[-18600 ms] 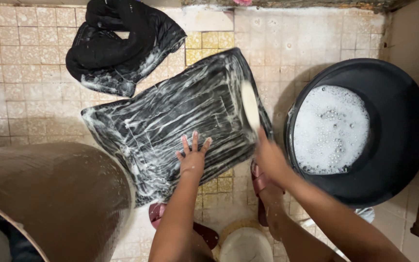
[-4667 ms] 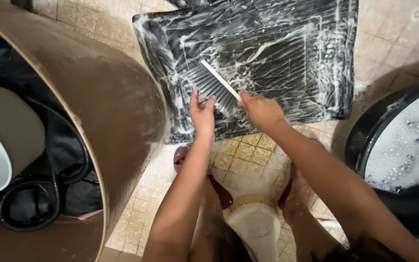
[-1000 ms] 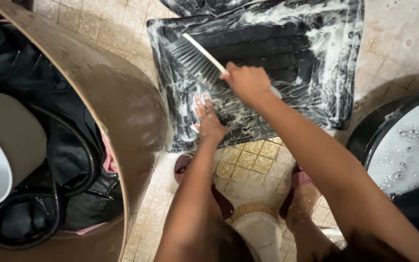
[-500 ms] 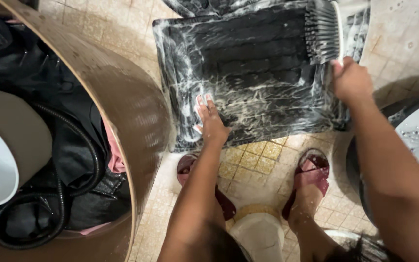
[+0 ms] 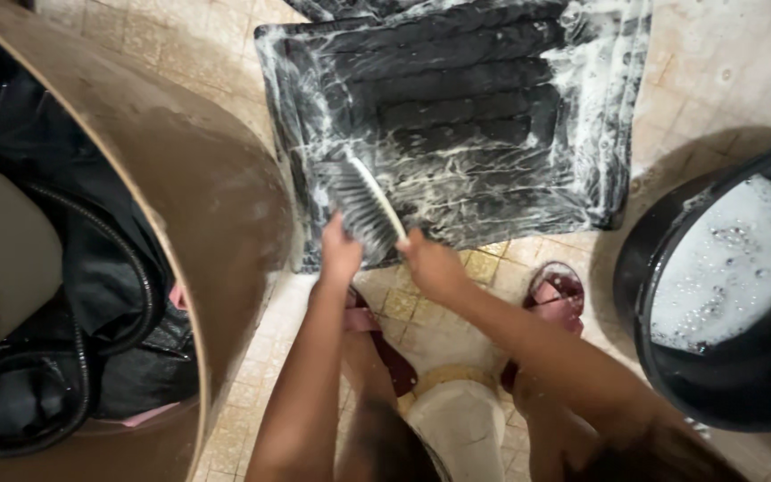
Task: The person scrubs several dark mats and pieces of fabric with a brush and soapy water on a bathroom floor, then hand-washes and wrings out a black garment.
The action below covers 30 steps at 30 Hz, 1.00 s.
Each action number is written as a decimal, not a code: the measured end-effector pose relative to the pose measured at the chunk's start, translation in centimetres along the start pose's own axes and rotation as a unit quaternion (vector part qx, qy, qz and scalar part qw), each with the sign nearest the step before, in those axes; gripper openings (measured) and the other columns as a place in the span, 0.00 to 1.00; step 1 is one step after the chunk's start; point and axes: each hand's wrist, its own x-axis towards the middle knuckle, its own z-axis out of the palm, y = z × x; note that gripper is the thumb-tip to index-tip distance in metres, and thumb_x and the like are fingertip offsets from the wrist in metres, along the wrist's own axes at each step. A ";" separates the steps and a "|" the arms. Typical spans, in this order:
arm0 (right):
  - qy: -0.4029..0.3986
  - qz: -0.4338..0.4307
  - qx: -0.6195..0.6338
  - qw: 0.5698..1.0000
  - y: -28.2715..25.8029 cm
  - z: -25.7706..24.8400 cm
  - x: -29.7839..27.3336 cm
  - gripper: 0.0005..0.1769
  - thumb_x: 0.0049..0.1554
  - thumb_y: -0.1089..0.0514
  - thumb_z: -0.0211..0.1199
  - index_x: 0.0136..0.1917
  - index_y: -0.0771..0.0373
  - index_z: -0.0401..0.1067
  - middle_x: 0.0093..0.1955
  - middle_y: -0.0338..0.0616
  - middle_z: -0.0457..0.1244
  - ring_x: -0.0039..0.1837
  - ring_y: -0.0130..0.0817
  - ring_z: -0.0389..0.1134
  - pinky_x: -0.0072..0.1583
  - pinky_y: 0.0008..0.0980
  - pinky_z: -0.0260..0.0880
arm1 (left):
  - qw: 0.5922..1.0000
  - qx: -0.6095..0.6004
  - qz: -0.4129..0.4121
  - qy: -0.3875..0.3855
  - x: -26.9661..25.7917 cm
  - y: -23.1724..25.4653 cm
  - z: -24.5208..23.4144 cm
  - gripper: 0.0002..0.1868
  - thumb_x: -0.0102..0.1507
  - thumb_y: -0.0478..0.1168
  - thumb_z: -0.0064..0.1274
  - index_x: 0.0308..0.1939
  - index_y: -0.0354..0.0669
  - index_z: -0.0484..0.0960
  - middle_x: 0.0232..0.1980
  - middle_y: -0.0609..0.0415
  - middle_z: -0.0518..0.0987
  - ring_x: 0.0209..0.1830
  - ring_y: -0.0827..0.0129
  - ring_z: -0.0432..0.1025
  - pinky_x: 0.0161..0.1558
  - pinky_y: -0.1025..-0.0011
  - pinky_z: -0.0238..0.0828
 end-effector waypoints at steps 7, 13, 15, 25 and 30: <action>0.015 0.085 -0.076 0.993 5.8 -5.7 -1.8 0.21 0.65 0.40 0.48 0.56 0.61 0.62 0.37 0.58 0.69 0.41 0.62 0.71 0.44 0.59 0.69 | 0.999 0.001 0.032 0.005 -1.2 4.9 -1.1 0.43 0.56 0.20 0.37 0.79 0.36 0.57 0.79 0.32 0.60 0.82 0.54 0.48 0.70 0.76 0.48; 0.110 0.195 -0.104 0.969 14.8 -10.4 -6.2 0.21 0.66 0.43 0.50 0.58 0.62 0.66 0.39 0.64 0.69 0.44 0.67 0.71 0.47 0.61 0.69 | 0.999 -0.034 0.000 0.000 -0.5 5.7 -0.5 0.43 0.60 0.21 0.47 0.79 0.38 0.54 0.81 0.37 0.58 0.84 0.60 0.48 0.70 0.79 0.49; 0.189 0.224 -0.063 0.954 16.4 -11.7 -7.3 0.21 0.66 0.44 0.51 0.57 0.64 0.67 0.41 0.67 0.68 0.45 0.69 0.70 0.48 0.62 0.68 | 0.998 -0.063 -0.005 -0.008 -0.3 5.4 -0.4 0.45 0.59 0.20 0.47 0.80 0.37 0.52 0.82 0.38 0.55 0.84 0.61 0.45 0.71 0.78 0.46; 0.163 0.042 -0.110 0.980 16.8 -6.7 -7.7 0.18 0.68 0.49 0.45 0.46 0.60 0.71 0.40 0.58 0.68 0.46 0.60 0.70 0.50 0.56 0.68 | 0.997 -0.064 0.049 -0.021 0.0 2.1 0.7 0.43 0.59 0.17 0.40 0.80 0.31 0.51 0.85 0.40 0.51 0.86 0.61 0.38 0.78 0.73 0.32; -0.024 0.003 -0.066 0.998 6.9 0.0 -6.3 0.19 0.64 0.44 0.49 0.51 0.59 0.71 0.46 0.54 0.68 0.46 0.55 0.72 0.48 0.54 0.71 | 0.994 -0.097 0.030 -0.045 0.5 2.3 -0.7 0.42 0.61 0.16 0.40 0.80 0.33 0.54 0.84 0.43 0.55 0.86 0.63 0.43 0.79 0.73 0.34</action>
